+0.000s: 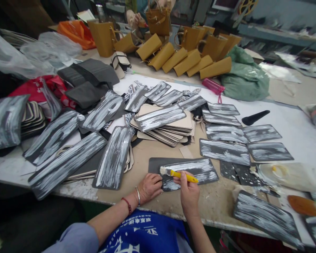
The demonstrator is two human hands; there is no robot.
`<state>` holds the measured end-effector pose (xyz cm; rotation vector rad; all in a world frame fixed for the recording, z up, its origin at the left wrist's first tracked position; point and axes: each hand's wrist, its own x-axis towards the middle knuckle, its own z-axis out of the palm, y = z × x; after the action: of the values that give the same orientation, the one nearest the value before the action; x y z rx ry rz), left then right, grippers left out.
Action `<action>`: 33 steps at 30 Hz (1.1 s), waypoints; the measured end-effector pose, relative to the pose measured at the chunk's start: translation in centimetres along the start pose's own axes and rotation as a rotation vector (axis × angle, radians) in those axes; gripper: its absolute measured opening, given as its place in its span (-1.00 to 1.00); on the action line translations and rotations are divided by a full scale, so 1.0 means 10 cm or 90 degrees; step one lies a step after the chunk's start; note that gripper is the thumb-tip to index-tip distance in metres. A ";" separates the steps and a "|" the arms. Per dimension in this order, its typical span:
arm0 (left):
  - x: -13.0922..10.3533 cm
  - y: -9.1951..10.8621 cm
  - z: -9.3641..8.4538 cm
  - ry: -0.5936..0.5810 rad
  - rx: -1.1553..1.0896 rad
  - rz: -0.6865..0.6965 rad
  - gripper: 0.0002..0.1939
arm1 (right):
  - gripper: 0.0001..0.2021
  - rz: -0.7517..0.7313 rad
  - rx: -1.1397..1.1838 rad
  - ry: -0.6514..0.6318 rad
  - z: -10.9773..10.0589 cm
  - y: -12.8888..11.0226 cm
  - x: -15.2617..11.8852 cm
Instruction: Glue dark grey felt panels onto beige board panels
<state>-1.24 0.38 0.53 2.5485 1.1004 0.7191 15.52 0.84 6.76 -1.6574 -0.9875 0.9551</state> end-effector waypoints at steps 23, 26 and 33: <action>-0.10 -0.03 -0.01 0.035 -0.009 0.026 -0.69 | -0.54 0.042 -0.077 0.020 -0.10 0.05 -0.12; -0.09 -0.02 -0.01 0.049 0.030 0.051 -0.70 | -0.53 -0.016 -0.142 0.082 -0.24 0.07 -0.06; -0.02 0.04 -0.03 0.041 0.077 0.027 -0.80 | -0.58 0.008 -0.074 0.064 -0.37 0.11 -0.14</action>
<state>-1.27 -0.04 0.85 2.6743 1.1464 0.7724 18.51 -1.91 6.82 -1.7926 -0.9814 0.8270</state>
